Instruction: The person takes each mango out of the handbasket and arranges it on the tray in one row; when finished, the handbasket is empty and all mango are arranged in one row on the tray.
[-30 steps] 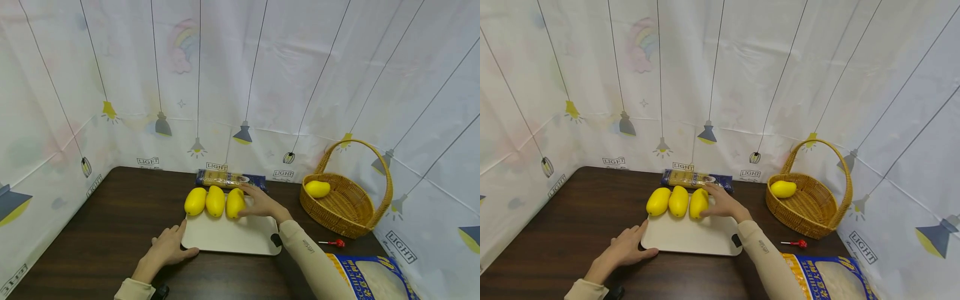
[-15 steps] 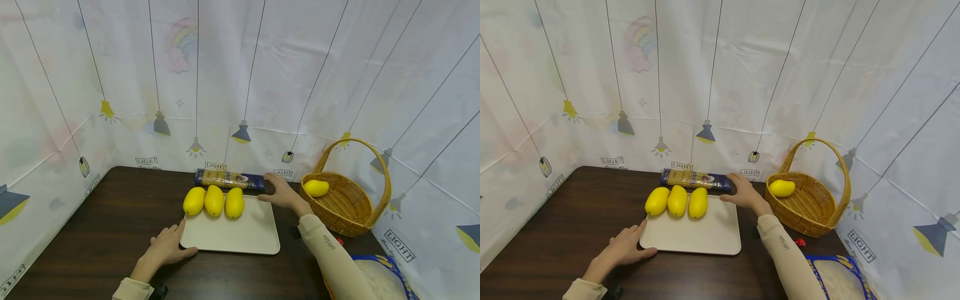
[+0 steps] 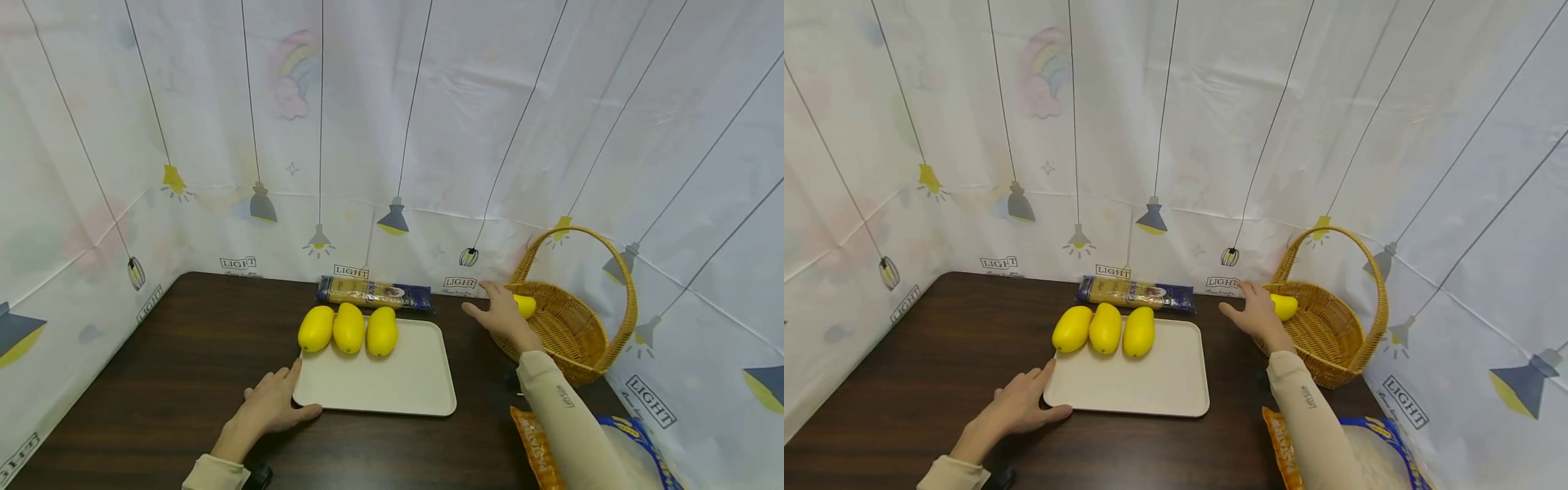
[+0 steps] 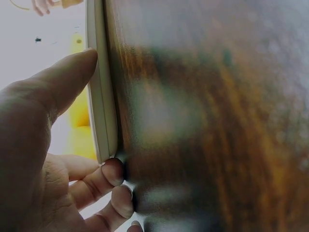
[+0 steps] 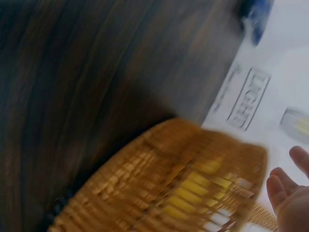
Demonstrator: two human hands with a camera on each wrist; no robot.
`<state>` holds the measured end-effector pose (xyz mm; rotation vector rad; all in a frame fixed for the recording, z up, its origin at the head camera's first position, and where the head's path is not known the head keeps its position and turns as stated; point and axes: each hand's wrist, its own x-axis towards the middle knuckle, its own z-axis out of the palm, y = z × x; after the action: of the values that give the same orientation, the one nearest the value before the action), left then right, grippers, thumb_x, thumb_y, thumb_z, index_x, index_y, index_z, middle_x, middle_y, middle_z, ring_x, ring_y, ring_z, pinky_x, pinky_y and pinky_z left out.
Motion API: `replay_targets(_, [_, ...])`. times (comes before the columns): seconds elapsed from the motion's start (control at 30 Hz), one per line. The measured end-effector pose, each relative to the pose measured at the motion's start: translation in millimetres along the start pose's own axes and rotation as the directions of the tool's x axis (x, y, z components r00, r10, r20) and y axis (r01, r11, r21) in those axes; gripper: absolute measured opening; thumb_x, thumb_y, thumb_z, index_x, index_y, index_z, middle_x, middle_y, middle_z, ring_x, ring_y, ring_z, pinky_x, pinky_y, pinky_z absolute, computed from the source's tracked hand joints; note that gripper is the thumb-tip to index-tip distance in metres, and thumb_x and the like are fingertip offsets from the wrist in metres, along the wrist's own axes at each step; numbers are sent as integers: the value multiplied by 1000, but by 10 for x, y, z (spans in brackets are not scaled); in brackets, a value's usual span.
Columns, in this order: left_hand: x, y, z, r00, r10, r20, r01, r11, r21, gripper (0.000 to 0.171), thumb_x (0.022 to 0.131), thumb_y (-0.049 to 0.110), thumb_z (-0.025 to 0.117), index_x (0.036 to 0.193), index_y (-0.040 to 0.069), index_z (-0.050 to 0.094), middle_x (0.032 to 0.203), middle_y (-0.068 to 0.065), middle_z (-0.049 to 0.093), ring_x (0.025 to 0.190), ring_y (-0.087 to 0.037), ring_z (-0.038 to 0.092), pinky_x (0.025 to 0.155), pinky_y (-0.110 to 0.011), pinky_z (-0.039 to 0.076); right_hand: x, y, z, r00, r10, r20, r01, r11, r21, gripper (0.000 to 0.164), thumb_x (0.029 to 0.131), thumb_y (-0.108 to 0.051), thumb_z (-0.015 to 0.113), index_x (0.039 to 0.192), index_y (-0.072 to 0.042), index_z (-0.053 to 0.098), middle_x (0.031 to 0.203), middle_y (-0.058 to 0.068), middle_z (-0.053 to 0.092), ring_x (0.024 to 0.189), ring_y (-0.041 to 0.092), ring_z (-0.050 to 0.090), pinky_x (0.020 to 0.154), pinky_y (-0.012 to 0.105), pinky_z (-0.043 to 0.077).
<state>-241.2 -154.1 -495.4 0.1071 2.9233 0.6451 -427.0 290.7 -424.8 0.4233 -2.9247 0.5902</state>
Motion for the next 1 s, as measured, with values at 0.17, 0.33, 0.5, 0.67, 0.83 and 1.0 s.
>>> replay_targets(0.17, [3,-5,-3,1000,-4,-1,4,1000,3,112,77,71,71,158,7,30,150,-23,49,130,-47,50,91,-79,38,-32,199,-22,998,54,-30,-55,998,-33,79,100,-52,53,153,3,31,157,31,29,144,54,27,115,70,24])
replay_targets(0.33, [8,-4,7,1000,-5,0,5,1000,4,111,77,71,71,159,7,29,150,-22,49,130,-46,51,90,-78,39,-82,312,-89,985,169,-37,-170,985,-18,84,100,-58,47,155,2,28,158,34,22,143,58,22,112,74,22])
replay_targets(0.5, [4,-7,8,1000,-1,-4,1,1000,2,111,78,70,72,158,7,29,150,-22,49,130,-46,51,91,-79,38,-117,426,-115,967,255,-28,-255,967,10,86,100,-59,44,156,4,25,159,36,16,142,61,19,113,73,20])
replay_targets(0.67, [-1,-21,5,1000,-5,2,5,1000,3,111,78,70,72,158,7,30,149,-22,50,129,-45,52,91,-79,38,-119,544,-85,959,282,23,-282,959,8,90,100,-62,40,157,5,19,160,38,10,142,63,16,112,75,18])
replay_targets(0.83, [-1,-20,0,1000,-4,1,4,1000,3,111,77,70,72,158,7,30,148,-21,51,127,-44,53,90,-78,39,-99,641,-61,954,297,33,-297,955,-11,93,100,-65,37,157,5,18,158,40,11,139,65,18,109,76,19])
replay_targets(1.0, [6,-12,5,1000,-7,-2,7,1000,-1,111,77,71,71,159,8,29,149,-21,50,128,-44,52,90,-78,39,-61,710,-60,950,310,45,-309,951,-33,94,100,-66,34,157,7,17,157,41,12,136,66,20,108,76,21])
